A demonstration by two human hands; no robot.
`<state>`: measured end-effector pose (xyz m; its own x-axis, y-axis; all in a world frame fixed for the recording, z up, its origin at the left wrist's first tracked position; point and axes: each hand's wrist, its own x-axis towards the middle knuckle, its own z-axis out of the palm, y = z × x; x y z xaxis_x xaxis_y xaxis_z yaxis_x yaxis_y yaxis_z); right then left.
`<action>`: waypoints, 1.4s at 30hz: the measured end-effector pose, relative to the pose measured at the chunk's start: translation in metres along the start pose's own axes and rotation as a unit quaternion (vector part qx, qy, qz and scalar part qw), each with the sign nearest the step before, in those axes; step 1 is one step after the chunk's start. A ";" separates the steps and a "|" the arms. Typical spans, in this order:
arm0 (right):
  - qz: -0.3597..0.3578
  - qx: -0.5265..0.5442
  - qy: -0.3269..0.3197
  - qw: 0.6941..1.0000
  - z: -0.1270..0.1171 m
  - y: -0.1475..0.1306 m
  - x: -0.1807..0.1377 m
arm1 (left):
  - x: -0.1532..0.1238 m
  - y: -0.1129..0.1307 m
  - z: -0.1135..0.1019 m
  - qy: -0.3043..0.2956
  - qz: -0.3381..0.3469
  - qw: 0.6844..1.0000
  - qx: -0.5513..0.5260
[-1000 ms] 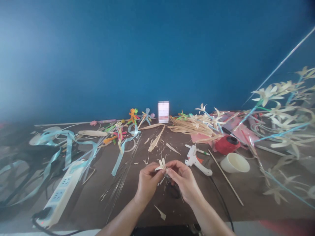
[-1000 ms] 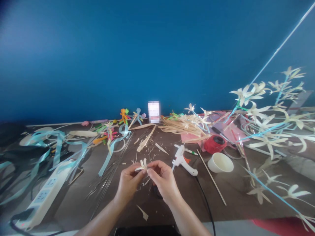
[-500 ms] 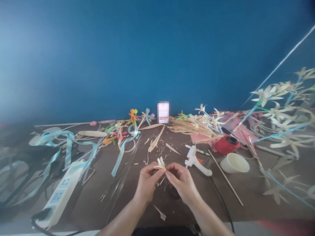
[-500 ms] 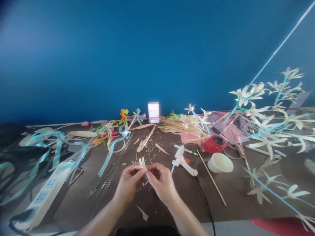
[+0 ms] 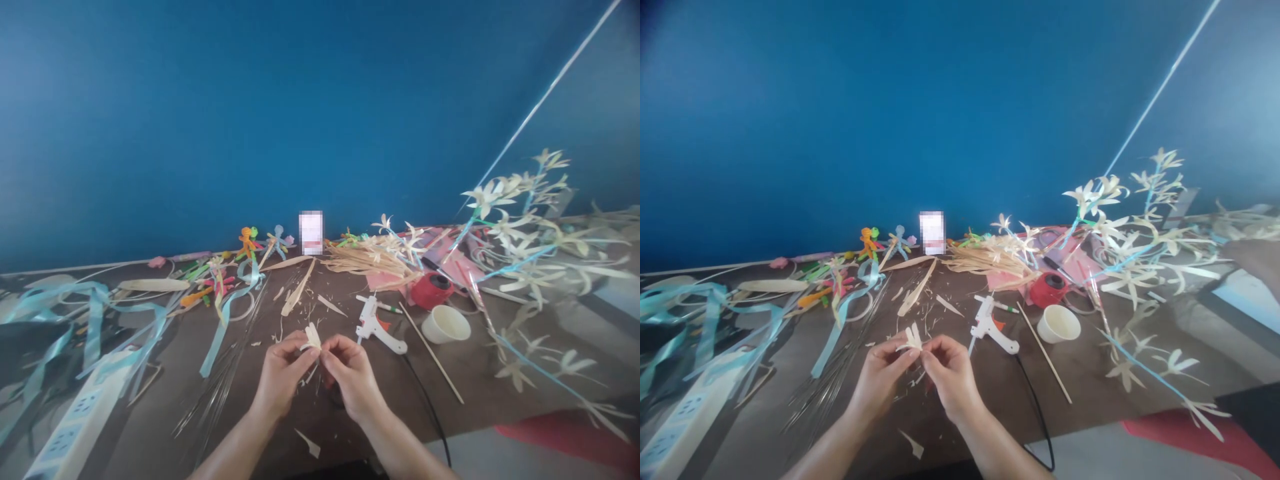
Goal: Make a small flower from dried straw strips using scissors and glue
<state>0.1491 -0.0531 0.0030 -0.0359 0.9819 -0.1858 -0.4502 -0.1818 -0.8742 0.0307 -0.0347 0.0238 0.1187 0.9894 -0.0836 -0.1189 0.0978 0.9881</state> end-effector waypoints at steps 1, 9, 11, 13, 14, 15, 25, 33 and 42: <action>-0.005 0.008 0.007 1.000 0.000 0.000 0.000 | 0.000 0.000 0.002 0.000 0.001 1.000 0.003; -0.036 -0.029 0.048 0.998 -0.005 0.002 -0.003 | 0.002 0.000 0.014 -0.004 -0.005 1.000 0.013; -0.041 -0.053 0.050 0.996 -0.006 0.001 -0.003 | 0.002 0.000 0.016 -0.005 0.002 1.000 0.016; -0.053 -0.119 0.030 0.991 -0.011 -0.005 -0.003 | 0.003 -0.001 0.016 0.000 0.010 1.000 0.013; -0.066 -0.177 0.013 0.982 -0.015 -0.010 -0.003 | 0.003 -0.002 0.015 0.007 0.011 1.000 0.010; -0.084 -0.252 -0.009 0.964 -0.022 -0.016 -0.002 | 0.004 -0.003 0.014 0.016 0.008 1.000 0.007; -0.116 -0.815 0.093 0.560 -0.109 -0.032 0.019 | 0.008 -0.003 -0.010 0.079 -0.053 0.993 -0.073; -0.103 -0.837 0.085 0.530 -0.117 -0.020 0.029 | 0.001 0.005 -0.017 0.080 -0.079 0.985 -0.129; -0.181 -0.483 0.023 0.856 -0.093 -0.049 -0.004 | 0.003 -0.001 -0.028 0.101 -0.093 0.982 -0.130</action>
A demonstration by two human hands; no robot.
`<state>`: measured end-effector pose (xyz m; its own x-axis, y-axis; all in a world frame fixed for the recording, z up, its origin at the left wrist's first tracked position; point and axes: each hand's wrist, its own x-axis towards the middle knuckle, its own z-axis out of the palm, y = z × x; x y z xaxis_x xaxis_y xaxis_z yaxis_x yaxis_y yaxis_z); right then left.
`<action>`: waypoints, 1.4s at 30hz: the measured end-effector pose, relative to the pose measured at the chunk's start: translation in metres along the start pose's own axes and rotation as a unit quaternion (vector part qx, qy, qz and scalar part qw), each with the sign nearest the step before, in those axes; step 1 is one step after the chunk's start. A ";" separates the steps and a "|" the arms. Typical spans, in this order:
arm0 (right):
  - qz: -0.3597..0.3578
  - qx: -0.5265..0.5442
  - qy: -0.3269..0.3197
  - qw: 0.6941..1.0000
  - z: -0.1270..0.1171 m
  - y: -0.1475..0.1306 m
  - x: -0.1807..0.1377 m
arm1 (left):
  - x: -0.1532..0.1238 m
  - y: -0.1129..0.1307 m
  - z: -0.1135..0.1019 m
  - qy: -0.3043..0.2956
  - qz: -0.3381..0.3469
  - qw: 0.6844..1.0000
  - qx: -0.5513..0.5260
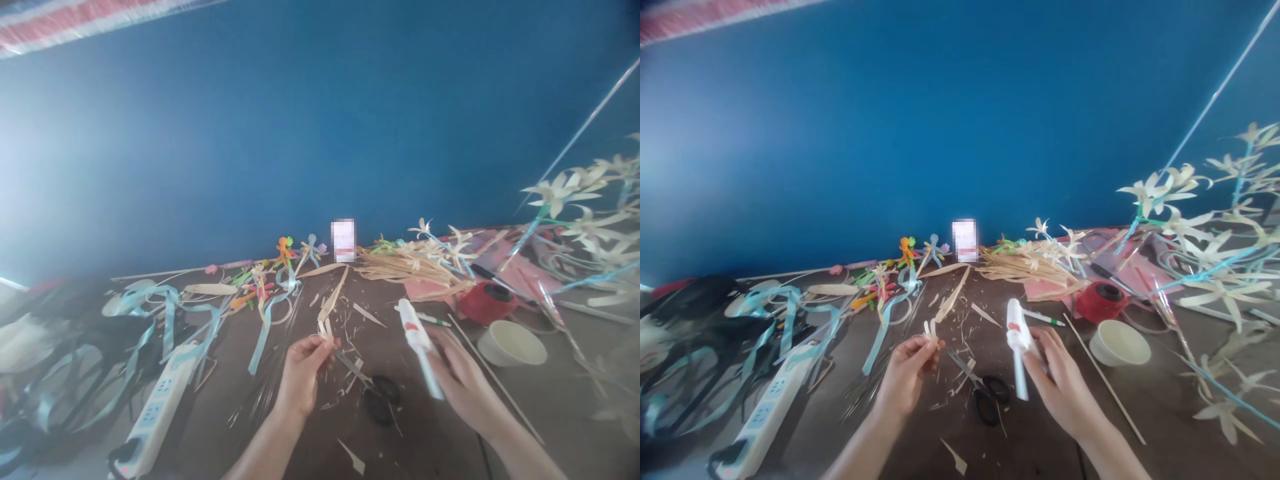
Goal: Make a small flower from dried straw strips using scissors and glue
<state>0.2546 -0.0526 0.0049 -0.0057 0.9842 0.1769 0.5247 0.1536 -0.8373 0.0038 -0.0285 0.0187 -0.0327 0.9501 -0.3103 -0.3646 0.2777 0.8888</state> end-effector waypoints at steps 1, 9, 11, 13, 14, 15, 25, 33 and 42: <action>0.012 0.113 -0.008 0.994 0.002 -0.008 -0.004 | 0.001 -0.001 0.000 0.003 -0.002 1.000 0.006; 0.041 0.390 -0.167 0.905 0.027 -0.054 -0.023 | -0.002 0.006 0.005 -0.035 0.007 0.999 0.034; 0.044 0.390 -0.190 0.900 0.028 -0.058 -0.023 | -0.004 0.008 0.005 -0.039 0.009 0.998 0.038; 0.049 0.404 -0.196 0.892 0.028 -0.058 -0.023 | -0.005 0.010 0.005 -0.041 0.010 0.998 0.039; 0.050 0.412 -0.194 0.889 0.028 -0.058 -0.023 | -0.006 0.010 0.005 -0.042 0.010 0.998 0.038; 0.051 0.417 -0.193 0.887 0.029 -0.057 -0.023 | -0.007 0.010 0.005 -0.043 0.010 0.998 0.036; 0.066 0.421 -0.202 0.882 0.029 -0.057 -0.021 | -0.007 0.009 0.006 -0.054 0.017 0.998 0.024; 0.062 0.415 -0.192 0.887 0.029 -0.050 -0.025 | -0.008 0.008 0.007 -0.051 0.014 0.998 0.015; 0.046 0.338 -0.190 0.921 0.033 -0.035 -0.032 | -0.009 0.009 0.008 -0.051 -0.009 0.999 -0.010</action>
<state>0.2088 -0.0870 0.0115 -0.3520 0.9360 0.0020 -0.1104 -0.0394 -0.9931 0.0083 -0.0331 0.0319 0.0693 0.9547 -0.2893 -0.3821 0.2932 0.8764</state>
